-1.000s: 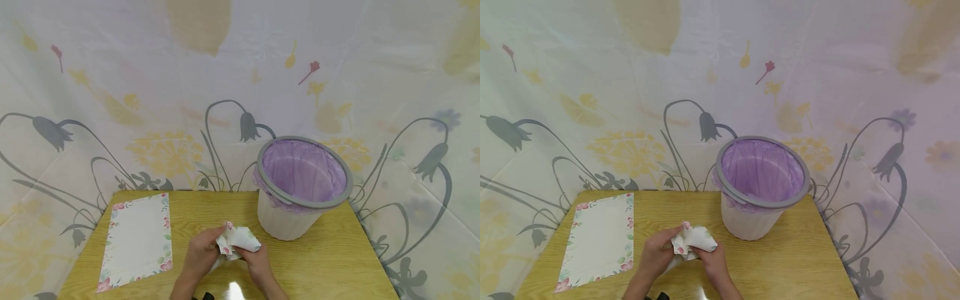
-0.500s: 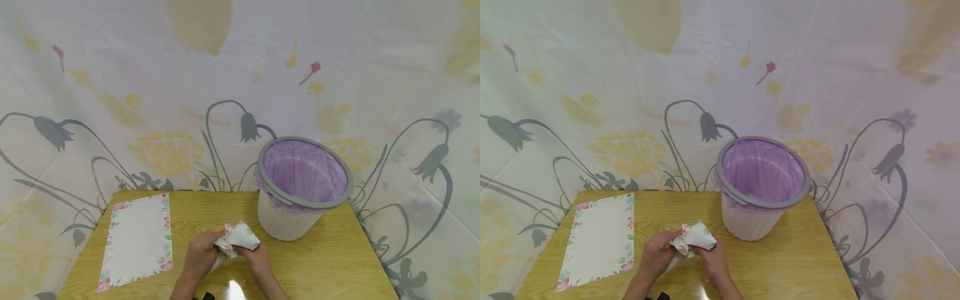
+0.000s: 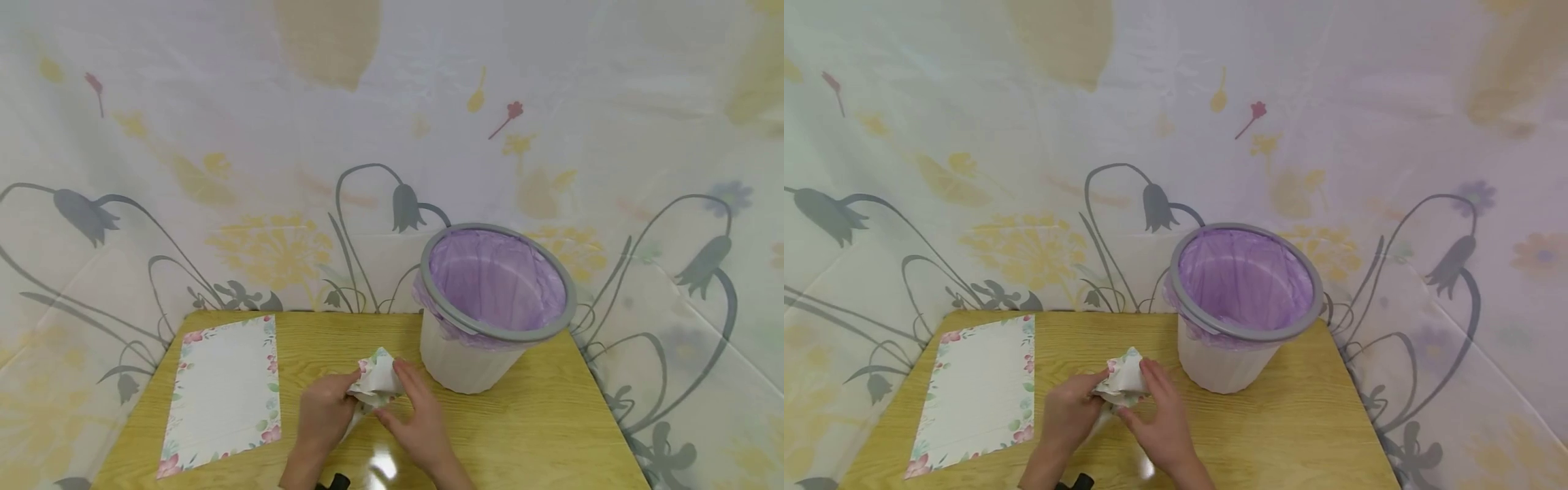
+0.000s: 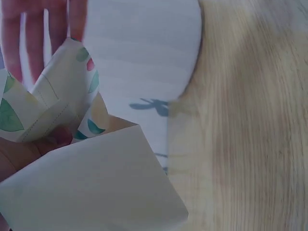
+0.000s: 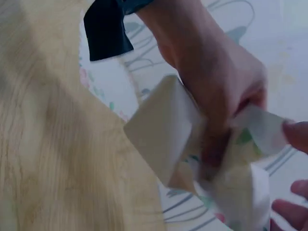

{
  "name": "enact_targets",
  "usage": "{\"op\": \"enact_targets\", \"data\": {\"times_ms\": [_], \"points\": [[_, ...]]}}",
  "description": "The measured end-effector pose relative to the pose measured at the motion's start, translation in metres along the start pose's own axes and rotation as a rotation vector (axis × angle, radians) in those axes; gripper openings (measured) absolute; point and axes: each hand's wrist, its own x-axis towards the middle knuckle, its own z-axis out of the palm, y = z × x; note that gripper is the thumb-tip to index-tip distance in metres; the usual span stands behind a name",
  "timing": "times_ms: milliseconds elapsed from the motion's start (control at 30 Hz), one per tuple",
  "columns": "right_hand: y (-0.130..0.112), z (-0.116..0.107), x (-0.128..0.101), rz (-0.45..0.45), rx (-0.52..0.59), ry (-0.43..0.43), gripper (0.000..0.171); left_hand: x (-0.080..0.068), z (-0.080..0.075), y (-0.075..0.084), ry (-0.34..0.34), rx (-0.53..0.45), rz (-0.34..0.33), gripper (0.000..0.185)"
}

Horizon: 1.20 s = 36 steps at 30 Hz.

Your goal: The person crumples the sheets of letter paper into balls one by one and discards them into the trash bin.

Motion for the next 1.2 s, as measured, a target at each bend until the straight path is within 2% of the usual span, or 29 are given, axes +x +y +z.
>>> {"op": "enact_targets", "data": {"times_ms": [100,200,267,333,533,633,833,1000,1200], "points": [[-0.001,0.006,-0.001,0.082,0.025,-0.061,0.07,0.003,0.002,0.006,-0.003,-0.023,0.042,0.029],[-0.001,0.009,-0.001,0.173,0.126,-0.072,0.066,0.005,0.002,0.011,0.01,-0.063,0.072,0.029],[-0.001,0.01,0.0,0.203,0.178,-0.066,0.063,0.005,0.002,0.013,0.028,-0.086,0.075,0.031],[0.0,0.01,0.001,0.204,0.232,-0.057,0.057,0.004,0.002,0.015,0.037,-0.114,0.066,0.032],[0.002,0.01,0.005,0.138,0.289,0.015,0.041,0.004,0.0,0.018,0.038,-0.198,0.053,0.031],[0.002,0.011,0.007,0.172,0.334,0.048,0.039,0.004,0.0,0.019,0.052,-0.247,0.054,0.031],[-0.001,0.011,0.01,0.273,0.531,0.109,0.026,0.007,-0.001,0.022,0.052,-0.303,0.063,0.032],[-0.001,0.009,0.012,0.33,0.559,0.123,0.017,0.006,-0.001,0.023,0.049,-0.27,0.062,0.034],[0.001,0.007,0.012,0.369,0.562,0.123,0.014,0.006,0.001,0.024,0.023,-0.178,0.007,0.044]]}}
